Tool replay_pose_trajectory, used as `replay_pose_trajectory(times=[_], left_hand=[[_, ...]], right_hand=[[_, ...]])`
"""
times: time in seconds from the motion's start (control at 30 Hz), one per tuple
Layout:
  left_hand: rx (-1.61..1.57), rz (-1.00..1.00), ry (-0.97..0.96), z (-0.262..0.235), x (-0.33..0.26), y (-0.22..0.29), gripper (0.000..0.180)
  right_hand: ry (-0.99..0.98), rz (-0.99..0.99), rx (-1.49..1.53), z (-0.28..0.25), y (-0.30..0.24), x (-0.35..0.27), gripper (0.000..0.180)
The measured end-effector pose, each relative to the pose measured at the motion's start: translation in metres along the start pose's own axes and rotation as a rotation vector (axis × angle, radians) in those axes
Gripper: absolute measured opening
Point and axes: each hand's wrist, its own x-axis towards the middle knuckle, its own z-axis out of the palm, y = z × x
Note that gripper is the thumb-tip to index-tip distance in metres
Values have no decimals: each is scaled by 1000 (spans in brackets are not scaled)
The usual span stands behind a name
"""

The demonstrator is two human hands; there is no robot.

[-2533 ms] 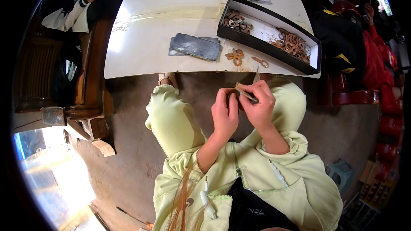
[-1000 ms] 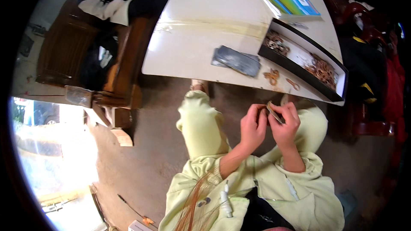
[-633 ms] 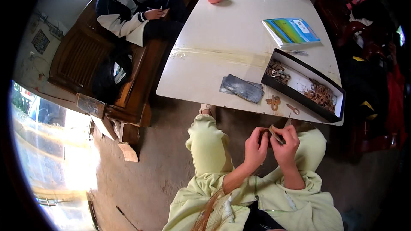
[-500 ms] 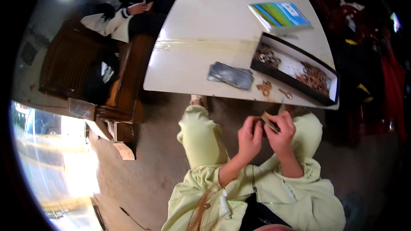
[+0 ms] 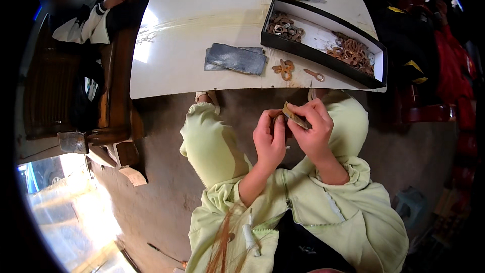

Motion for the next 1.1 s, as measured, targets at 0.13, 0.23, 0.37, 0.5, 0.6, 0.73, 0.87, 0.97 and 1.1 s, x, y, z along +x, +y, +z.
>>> replay_pose_trajectory(times=[0.13,0.23,0.37,0.5,0.6,0.73,0.87,0.97,1.1], left_hand=[[-67,-62,6,-6,4,2,10],[63,10,-1,-4,1,0,10],[-70,-56,1,-8,3,5,11],[143,118,24,0,1,-3,10],[-18,-7,20,-4,3,4,9],[76,75,1,0,-1,2,10],[2,-29,25,-4,3,7,10],[26,19,-17,-1,2,4,11],[-82,-28,-59,-3,5,5,15]], right_hand=[[-42,11,41,2,-2,-1,36],[-17,10,42,2,0,0,37],[-29,26,52,3,0,-1,37],[4,14,49,1,-1,2,36],[-15,23,52,3,2,-2,36],[25,29,40,1,2,0,36],[-21,18,53,3,3,-2,36],[13,38,23,1,2,0,28],[-36,488,561,-2,15,-2,11]])
